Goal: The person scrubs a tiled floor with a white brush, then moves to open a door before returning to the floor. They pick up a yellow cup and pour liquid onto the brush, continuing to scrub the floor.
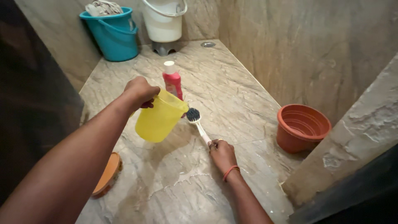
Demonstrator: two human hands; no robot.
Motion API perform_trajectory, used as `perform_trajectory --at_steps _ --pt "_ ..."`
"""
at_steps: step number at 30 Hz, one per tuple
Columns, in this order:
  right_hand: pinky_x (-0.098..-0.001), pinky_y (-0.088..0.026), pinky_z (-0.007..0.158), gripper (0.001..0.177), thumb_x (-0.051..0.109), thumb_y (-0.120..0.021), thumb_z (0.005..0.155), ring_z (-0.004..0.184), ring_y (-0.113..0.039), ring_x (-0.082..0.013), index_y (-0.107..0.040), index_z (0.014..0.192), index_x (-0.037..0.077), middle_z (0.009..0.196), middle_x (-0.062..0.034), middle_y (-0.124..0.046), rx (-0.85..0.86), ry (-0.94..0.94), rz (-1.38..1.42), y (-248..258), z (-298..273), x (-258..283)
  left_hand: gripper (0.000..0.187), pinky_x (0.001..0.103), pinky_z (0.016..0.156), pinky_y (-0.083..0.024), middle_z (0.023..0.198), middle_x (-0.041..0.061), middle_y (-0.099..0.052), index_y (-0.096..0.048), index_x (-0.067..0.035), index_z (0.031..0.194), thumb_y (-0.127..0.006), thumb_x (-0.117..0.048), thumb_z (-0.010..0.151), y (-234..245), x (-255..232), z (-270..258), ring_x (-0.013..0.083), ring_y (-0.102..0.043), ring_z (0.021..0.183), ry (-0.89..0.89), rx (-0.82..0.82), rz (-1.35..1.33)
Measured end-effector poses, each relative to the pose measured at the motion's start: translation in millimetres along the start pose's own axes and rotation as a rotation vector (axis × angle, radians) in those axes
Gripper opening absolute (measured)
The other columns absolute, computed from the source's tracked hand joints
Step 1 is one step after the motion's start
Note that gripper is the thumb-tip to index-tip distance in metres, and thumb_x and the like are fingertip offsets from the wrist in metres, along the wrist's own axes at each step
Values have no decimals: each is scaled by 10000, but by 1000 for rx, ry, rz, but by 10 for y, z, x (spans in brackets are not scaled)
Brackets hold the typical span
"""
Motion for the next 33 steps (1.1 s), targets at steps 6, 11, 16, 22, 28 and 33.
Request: perform_trajectory --at_steps 6,11,16,22,28,33 --pt "-430 -561 824 337 313 -662 922 870 -754 -351 -780 1059 29 889 -208 -767 24 63 4 -277 -41 122 250 387 506 -582 762 188 -701 -657 110 859 -697 -137 852 194 246 -6 277 -694 542 26 -25 -21" --pt "-448 -555 850 339 321 -662 927 906 -738 -376 -771 1073 35 906 -238 -750 56 35 -23 -508 -113 333 256 400 518 -589 765 183 -696 -661 107 871 -694 -146 855 383 411 -44 283 -697 553 38 -31 -21" --pt "-441 -549 891 341 309 -644 935 936 -738 -378 -768 1054 14 929 -242 -753 94 76 2 -698 -146 676 253 387 524 -586 752 179 -715 -681 102 839 -672 -150 863 647 568 -93 276 -711 558 81 -62 39" --pt "-452 -533 930 346 311 -637 936 964 -727 -395 -765 1088 28 950 -262 -743 161 114 -50 -970 -144 983 234 383 522 -584 756 178 -719 -683 91 827 -678 -141 860 969 771 -161 271 -706 549 130 -127 29" --pt "-463 -527 939 337 307 -651 923 968 -713 -406 -782 1053 25 955 -269 -736 164 160 -62 -1255 -159 1165 192 399 500 -581 746 172 -703 -682 88 843 -700 -103 844 1276 1031 -179 272 -699 539 203 -230 -48" --pt "-467 -536 920 339 312 -650 924 951 -722 -404 -779 1055 28 942 -266 -740 204 156 -75 -1475 -204 1297 168 402 494 -559 709 164 -697 -694 91 815 -658 -68 855 1501 1273 -215 261 -690 518 228 -284 -77"
Point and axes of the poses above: each hand's wrist, its own z-axis towards the middle knuckle, its own y-axis out of the back of the hand, x = y × z, the point moved 8 cm from there along z, towards the middle knuckle
